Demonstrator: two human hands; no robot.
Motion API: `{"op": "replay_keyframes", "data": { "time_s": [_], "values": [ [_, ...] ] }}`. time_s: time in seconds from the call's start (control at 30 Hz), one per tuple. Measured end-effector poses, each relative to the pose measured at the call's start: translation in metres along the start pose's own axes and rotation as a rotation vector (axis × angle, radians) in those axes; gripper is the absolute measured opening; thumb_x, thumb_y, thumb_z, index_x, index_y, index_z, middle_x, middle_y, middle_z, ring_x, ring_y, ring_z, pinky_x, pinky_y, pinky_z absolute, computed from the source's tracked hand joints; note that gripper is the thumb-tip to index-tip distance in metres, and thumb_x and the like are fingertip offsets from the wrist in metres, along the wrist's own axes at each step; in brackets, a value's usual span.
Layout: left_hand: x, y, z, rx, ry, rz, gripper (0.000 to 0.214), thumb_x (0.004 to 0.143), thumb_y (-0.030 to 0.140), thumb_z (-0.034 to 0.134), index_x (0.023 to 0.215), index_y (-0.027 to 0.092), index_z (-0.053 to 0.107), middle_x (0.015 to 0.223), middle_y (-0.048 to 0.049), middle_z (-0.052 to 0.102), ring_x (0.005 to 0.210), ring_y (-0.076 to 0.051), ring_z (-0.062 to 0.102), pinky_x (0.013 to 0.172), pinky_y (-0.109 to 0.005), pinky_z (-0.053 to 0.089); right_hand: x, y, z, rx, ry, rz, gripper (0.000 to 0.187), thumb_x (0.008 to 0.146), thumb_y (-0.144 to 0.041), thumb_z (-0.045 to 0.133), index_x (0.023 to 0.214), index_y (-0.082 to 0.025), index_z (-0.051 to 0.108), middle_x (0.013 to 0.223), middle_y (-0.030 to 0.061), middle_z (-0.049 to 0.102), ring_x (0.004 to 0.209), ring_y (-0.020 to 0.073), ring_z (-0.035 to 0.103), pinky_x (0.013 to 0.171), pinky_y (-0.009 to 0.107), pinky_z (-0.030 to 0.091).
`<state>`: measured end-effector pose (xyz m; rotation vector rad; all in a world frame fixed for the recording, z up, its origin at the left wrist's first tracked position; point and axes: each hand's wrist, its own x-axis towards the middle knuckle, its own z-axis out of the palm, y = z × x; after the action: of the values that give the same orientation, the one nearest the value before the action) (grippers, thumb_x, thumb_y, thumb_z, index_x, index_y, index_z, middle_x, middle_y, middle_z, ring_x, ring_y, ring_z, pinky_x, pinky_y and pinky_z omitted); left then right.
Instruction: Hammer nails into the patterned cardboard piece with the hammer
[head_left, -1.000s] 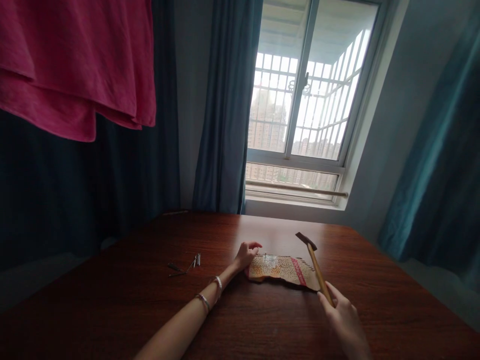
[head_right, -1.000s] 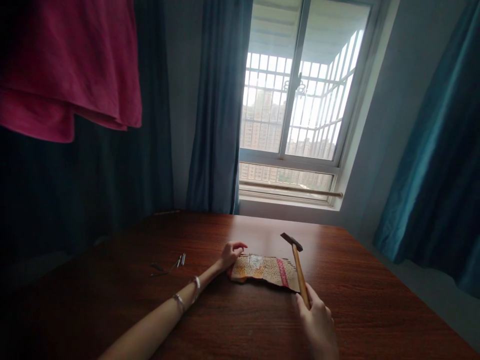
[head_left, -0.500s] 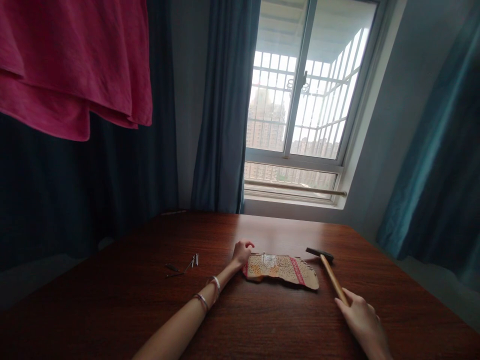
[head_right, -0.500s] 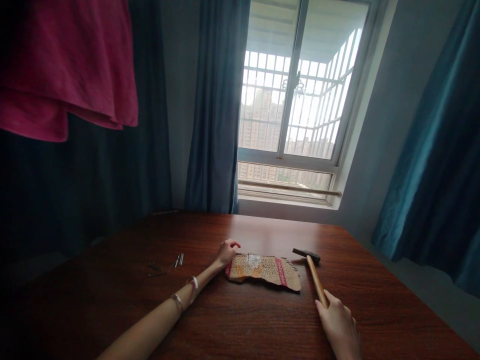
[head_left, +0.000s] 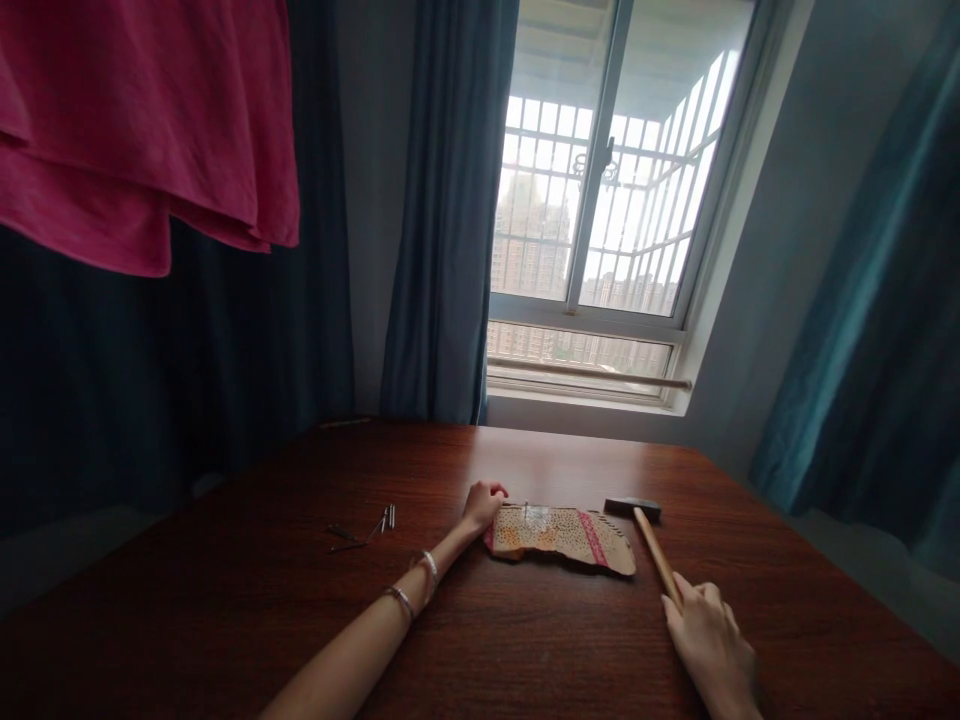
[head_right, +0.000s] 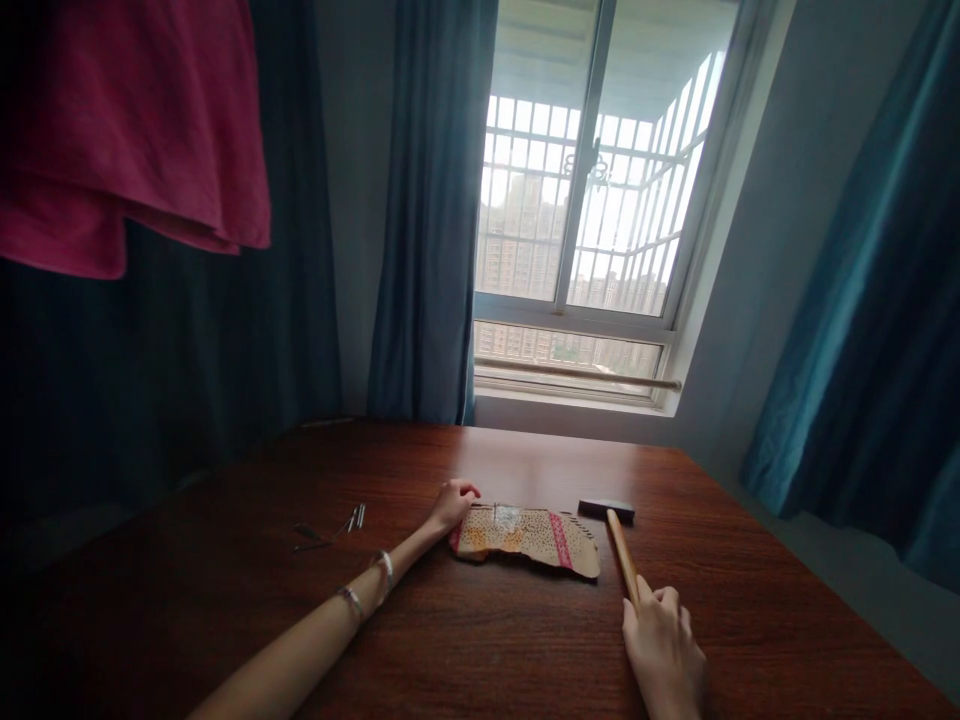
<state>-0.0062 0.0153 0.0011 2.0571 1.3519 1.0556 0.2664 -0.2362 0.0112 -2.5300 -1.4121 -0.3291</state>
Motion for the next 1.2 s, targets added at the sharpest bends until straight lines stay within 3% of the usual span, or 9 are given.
{"op": "replay_keyframes", "data": {
  "time_s": [0.17,0.27,0.43,0.57,0.67,0.77,0.9,1.07,1.2],
  "values": [
    [-0.001,0.003,-0.002,0.012,-0.005,0.001,0.025,0.07,0.011,0.046,0.068,0.014,0.07,0.071,-0.0051,0.068,0.071,-0.015,0.058,0.068,-0.023,0.041,-0.009,-0.008,0.003,-0.145,0.108,-0.056,0.034,0.086,-0.027,0.034,0.106,-0.018,0.06,0.088,0.0126,0.058,0.08,0.0254,0.059,0.063,0.035,0.046],
    [-0.002,0.005,-0.003,0.012,-0.014,-0.019,0.024,0.07,0.011,0.046,0.068,0.015,0.07,0.072,-0.0048,0.068,0.071,-0.015,0.058,0.069,-0.023,0.041,-0.007,-0.013,0.001,-0.165,0.134,-0.027,0.037,0.086,-0.028,0.034,0.113,-0.017,0.057,0.093,0.0151,0.057,0.078,0.0268,0.058,0.065,0.038,0.046],
    [-0.002,0.007,-0.003,0.008,-0.009,-0.027,0.024,0.07,0.011,0.046,0.068,0.015,0.07,0.072,-0.0042,0.068,0.071,-0.015,0.059,0.07,-0.022,0.041,0.01,-0.036,-0.01,0.008,0.219,-0.155,0.05,0.084,-0.036,0.038,0.128,-0.014,0.044,0.12,0.0183,0.046,0.109,0.0307,0.046,0.09,0.039,0.038],
    [-0.002,0.006,-0.004,0.0,0.0,-0.021,0.024,0.07,0.011,0.046,0.068,0.015,0.07,0.072,-0.0046,0.068,0.072,-0.015,0.059,0.069,-0.022,0.041,0.031,-0.065,-0.018,0.189,0.024,-0.464,0.074,0.069,-0.054,0.056,0.133,-0.023,0.038,0.139,0.0108,0.031,0.132,0.0304,0.018,0.105,0.041,0.019],
    [-0.002,0.007,-0.004,0.008,-0.01,-0.027,0.024,0.07,0.012,0.046,0.068,0.015,0.07,0.071,-0.0044,0.068,0.071,-0.015,0.059,0.067,-0.022,0.041,0.048,-0.082,-0.016,0.254,-0.183,-0.538,0.09,0.058,-0.058,0.064,0.136,-0.025,0.033,0.144,0.0111,0.024,0.134,0.0307,0.008,0.106,0.044,0.014],
    [-0.001,0.007,-0.004,0.008,-0.019,-0.037,0.024,0.069,0.012,0.046,0.068,0.016,0.07,0.07,-0.0036,0.068,0.071,-0.015,0.06,0.067,-0.022,0.042,0.064,-0.092,-0.01,0.283,-0.3,-0.533,0.093,0.058,-0.061,0.062,0.137,-0.023,0.032,0.145,0.0143,0.023,0.134,0.0317,0.011,0.104,0.047,0.013],
    [0.002,0.002,-0.003,-0.066,0.034,-0.064,0.025,0.068,0.014,0.045,0.067,0.016,0.069,0.071,-0.0037,0.069,0.072,-0.016,0.061,0.068,-0.023,0.043,0.077,-0.103,-0.002,0.343,-0.335,-0.573,0.095,0.058,-0.062,0.062,0.138,-0.024,0.027,0.145,0.0142,0.025,0.132,0.0306,0.02,0.104,0.046,0.013],
    [0.008,-0.013,-0.005,-0.291,0.246,-0.144,0.028,0.068,0.019,0.04,0.069,0.015,0.068,0.075,-0.0055,0.069,0.075,-0.018,0.062,0.069,-0.026,0.046,0.083,-0.119,0.008,0.368,-0.281,-0.606,0.088,0.06,-0.063,0.059,0.136,-0.024,0.033,0.137,0.0131,0.039,0.124,0.0296,0.033,0.1,0.042,0.021],
    [0.008,-0.017,-0.01,-0.337,0.394,-0.175,0.029,0.067,0.02,0.037,0.069,0.015,0.065,0.074,-0.0062,0.067,0.073,-0.018,0.062,0.066,-0.025,0.046,0.084,-0.126,0.016,0.346,-0.196,-0.634,0.082,0.063,-0.064,0.055,0.133,-0.024,0.038,0.132,0.0116,0.045,0.12,0.0286,0.038,0.098,0.039,0.024]
  ]
}}
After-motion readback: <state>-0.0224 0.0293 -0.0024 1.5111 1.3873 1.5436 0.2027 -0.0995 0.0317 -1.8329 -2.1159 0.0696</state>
